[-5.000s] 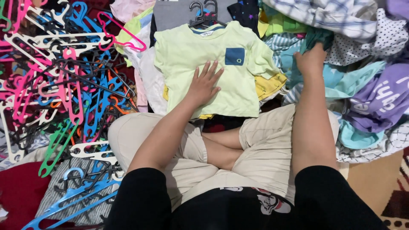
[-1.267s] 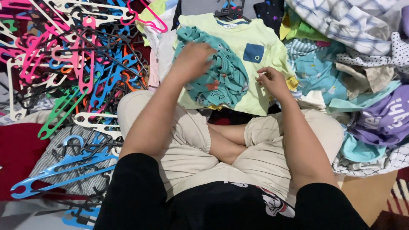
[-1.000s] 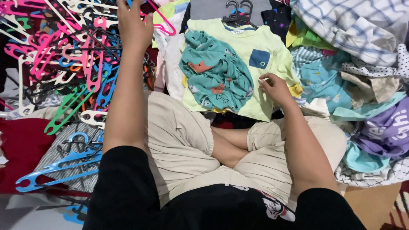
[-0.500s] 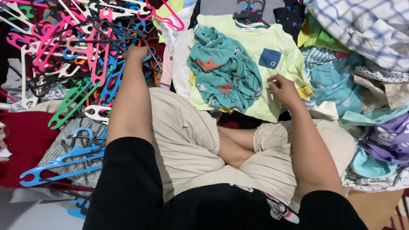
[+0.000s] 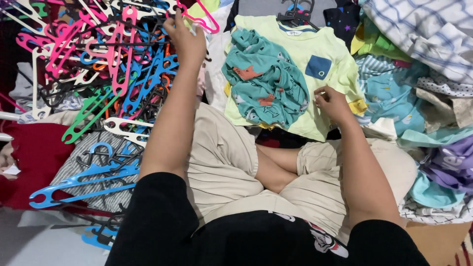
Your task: The person sits on the floor and removes a light green shirt from a hanger, placing it on a pile. They then pick up a patterned teal shirt, fold it, and place it onto a hanger.
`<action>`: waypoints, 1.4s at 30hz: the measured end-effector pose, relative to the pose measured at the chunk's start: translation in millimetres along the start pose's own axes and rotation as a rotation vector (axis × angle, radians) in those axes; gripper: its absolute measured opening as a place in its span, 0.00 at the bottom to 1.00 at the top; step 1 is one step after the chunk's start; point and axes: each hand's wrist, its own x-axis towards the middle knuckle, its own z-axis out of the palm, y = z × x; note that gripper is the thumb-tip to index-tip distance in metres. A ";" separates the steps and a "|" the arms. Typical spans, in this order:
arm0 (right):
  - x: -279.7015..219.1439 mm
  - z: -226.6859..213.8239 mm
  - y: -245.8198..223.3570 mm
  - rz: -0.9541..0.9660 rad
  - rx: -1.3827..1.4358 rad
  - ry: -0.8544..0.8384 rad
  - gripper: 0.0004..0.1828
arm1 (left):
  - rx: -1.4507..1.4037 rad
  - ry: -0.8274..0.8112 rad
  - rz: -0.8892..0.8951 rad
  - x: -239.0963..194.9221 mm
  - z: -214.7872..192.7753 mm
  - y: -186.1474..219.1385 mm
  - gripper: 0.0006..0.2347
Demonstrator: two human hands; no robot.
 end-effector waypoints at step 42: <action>55.1 -51.0 92.9 -0.148 0.161 0.792 0.20 | 0.688 -0.590 0.925 -178.0 121.3 51.7 0.26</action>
